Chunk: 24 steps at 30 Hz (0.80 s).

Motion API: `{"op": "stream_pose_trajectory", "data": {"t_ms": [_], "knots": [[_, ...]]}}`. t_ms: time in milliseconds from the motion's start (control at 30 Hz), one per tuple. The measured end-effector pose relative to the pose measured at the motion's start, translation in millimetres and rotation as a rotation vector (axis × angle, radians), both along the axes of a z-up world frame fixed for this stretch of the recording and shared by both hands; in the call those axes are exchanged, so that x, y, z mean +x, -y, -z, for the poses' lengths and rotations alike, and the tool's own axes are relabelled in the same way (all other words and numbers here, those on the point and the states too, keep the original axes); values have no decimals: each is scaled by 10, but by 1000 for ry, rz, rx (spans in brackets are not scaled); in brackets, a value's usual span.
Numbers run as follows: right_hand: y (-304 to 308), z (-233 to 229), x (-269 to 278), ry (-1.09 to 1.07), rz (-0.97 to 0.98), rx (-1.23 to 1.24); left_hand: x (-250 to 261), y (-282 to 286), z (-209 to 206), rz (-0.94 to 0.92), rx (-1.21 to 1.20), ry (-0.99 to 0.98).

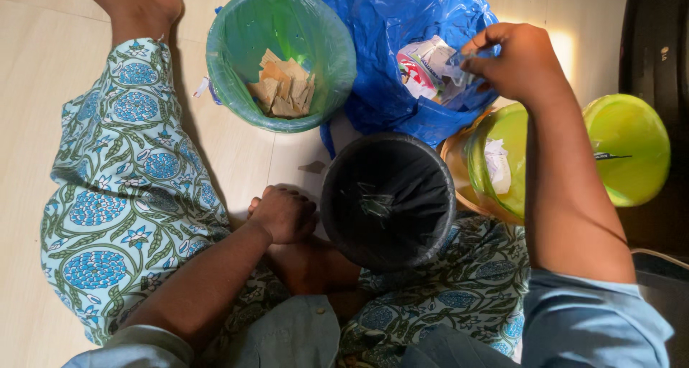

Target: The person sits on the floor and sorts small pieces of paper and cardboard from a black bucket into several other containers. They pick up items by hand and place them into a green bucket, a blue bag, or two yellow buckets.

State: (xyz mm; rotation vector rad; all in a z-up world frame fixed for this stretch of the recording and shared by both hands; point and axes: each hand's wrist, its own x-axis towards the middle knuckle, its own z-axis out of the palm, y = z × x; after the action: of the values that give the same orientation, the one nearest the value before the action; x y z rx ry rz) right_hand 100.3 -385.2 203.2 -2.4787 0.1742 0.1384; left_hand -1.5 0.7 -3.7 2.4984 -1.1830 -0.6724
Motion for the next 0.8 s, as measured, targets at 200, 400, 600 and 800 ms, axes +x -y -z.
{"op": "stream_pose_trajectory", "data": {"t_ms": [200,400,600,800], "knots": [[225,691,555,109,-120,-175,-15,-23,29,-19,-11,18],[261,890,707,-31,-14,-139,6,-19,8,9,-19,16],[-105,453,564,404,-260,-389,26,32,-104,15,151,-109],[-1029,84,326,422,-389,-165,17,-3,-96,28,93,-78]]}}
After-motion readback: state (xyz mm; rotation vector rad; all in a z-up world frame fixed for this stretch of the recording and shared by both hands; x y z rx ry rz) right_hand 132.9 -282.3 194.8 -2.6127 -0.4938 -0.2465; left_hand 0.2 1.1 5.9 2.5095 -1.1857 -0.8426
